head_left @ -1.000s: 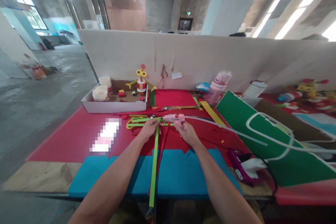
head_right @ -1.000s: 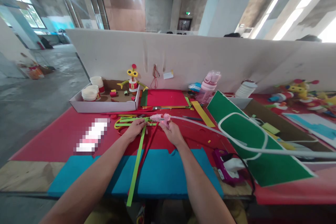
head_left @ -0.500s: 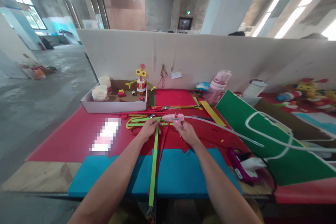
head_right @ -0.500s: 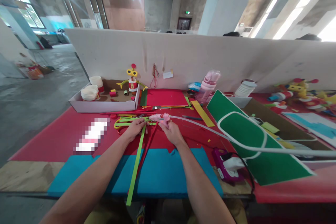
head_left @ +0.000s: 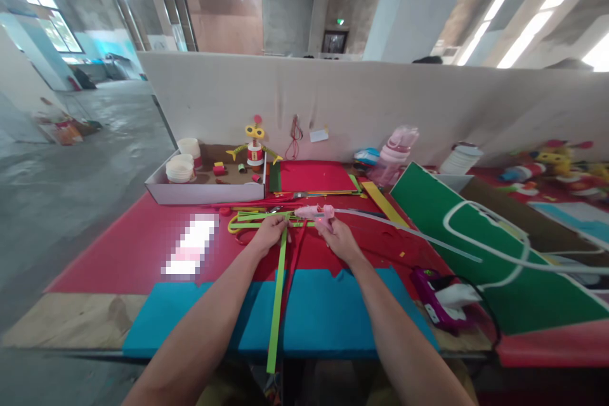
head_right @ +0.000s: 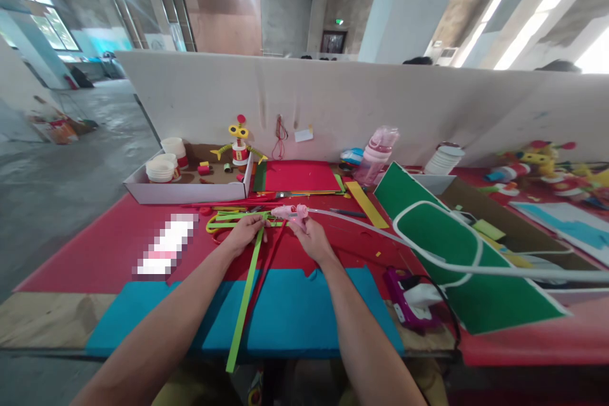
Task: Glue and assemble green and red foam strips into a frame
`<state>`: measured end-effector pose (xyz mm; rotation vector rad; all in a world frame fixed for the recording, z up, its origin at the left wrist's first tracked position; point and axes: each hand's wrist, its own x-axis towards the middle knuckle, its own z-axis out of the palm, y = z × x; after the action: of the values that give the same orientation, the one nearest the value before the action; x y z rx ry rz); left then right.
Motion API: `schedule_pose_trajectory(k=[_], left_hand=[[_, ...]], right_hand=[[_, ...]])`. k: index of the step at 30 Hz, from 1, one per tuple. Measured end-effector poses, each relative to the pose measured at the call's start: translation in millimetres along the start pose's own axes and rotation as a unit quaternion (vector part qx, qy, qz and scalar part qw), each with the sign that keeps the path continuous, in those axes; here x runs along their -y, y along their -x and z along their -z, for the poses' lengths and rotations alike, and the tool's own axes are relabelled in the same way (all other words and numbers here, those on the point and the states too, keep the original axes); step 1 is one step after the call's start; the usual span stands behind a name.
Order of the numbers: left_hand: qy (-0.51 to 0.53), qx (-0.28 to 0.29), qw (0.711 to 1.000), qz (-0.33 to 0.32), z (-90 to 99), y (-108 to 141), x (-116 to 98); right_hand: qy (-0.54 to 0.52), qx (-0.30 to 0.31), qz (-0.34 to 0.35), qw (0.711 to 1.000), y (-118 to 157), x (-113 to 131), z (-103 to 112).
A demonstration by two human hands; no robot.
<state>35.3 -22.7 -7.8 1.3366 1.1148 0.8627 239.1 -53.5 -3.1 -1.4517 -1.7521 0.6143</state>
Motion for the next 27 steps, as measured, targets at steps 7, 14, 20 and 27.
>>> schedule_pose_trajectory(k=[7,14,20,27], left_hand=[[0.061,0.009,0.998,-0.016,5.5,-5.8,8.6],[0.152,0.068,0.986,0.01,9.8,-5.9,6.3],[0.147,0.063,0.987,0.01,10.4,-6.3,2.3],[0.148,0.067,0.987,0.004,10.9,-8.9,7.7]], right_hand=[[-0.132,0.025,-0.054,0.989,-0.5,-7.4,-2.1],[-0.285,-0.031,-0.11,0.952,-9.4,-20.3,1.2],[-0.081,-0.085,-0.188,0.975,-27.5,-43.7,27.0],[0.02,-0.079,-0.187,0.979,-42.2,-52.6,30.0]])
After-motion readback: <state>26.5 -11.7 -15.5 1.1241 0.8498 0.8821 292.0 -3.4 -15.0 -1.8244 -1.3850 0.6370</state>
